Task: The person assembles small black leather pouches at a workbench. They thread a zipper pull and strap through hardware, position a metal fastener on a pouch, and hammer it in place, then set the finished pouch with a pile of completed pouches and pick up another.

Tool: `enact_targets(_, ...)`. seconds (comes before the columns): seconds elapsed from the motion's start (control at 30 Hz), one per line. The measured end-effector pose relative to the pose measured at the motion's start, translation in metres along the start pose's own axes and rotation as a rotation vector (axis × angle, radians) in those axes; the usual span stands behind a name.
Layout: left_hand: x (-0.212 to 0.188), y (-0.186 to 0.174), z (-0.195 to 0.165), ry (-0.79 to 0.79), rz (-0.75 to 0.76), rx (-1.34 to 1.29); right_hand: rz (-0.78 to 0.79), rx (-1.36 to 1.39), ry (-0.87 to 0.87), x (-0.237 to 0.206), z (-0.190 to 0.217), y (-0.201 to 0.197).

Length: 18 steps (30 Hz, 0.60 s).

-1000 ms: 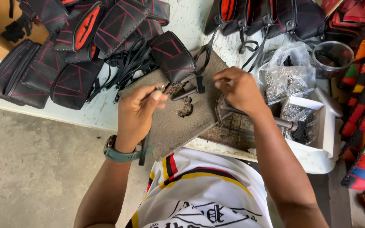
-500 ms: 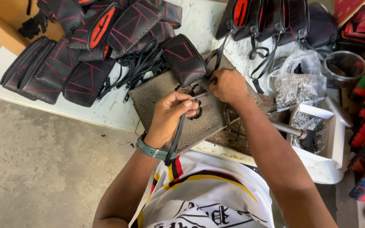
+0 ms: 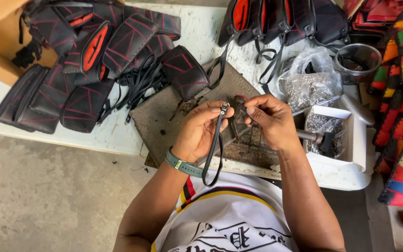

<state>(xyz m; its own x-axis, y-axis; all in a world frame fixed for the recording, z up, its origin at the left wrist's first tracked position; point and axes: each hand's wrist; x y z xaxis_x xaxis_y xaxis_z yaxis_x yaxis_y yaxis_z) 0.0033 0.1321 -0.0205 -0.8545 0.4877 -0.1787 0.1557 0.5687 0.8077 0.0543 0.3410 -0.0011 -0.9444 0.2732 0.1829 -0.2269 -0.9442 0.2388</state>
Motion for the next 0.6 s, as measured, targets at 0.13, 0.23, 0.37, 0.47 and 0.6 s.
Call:
enact_targets(0.13,0.000,0.007,0.007,0.060,0.005,0.079,0.011,-0.335,-0.150,0.003,0.030,0.004)
enact_targets(0.23,0.000,0.004,0.009,0.109,0.004,0.191,0.200,-0.577,-0.380,0.008,0.045,0.004)
enact_targets(0.37,0.001,-0.004,0.014,0.290,0.149,0.239,0.230,-0.194,-0.085,0.007,0.026,0.014)
enact_targets(0.47,0.000,-0.005,0.026,0.418,0.265,0.147,0.137,0.389,0.187,-0.003,-0.003,0.023)
enact_targets(0.6,0.003,-0.007,0.033,0.407,0.186,0.126,0.035,0.352,0.141,-0.010,-0.014,0.015)
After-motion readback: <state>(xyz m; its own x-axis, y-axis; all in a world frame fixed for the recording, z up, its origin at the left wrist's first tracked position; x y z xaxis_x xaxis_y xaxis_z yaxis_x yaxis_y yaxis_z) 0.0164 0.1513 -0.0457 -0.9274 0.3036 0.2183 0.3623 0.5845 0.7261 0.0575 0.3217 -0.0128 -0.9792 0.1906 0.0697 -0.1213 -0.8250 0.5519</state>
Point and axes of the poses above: each hand's wrist, its own x-axis towards the middle knuckle, its own y-axis out of the palm, z = x × y, and after that the axes turned 12 degrees about -z, right-handed
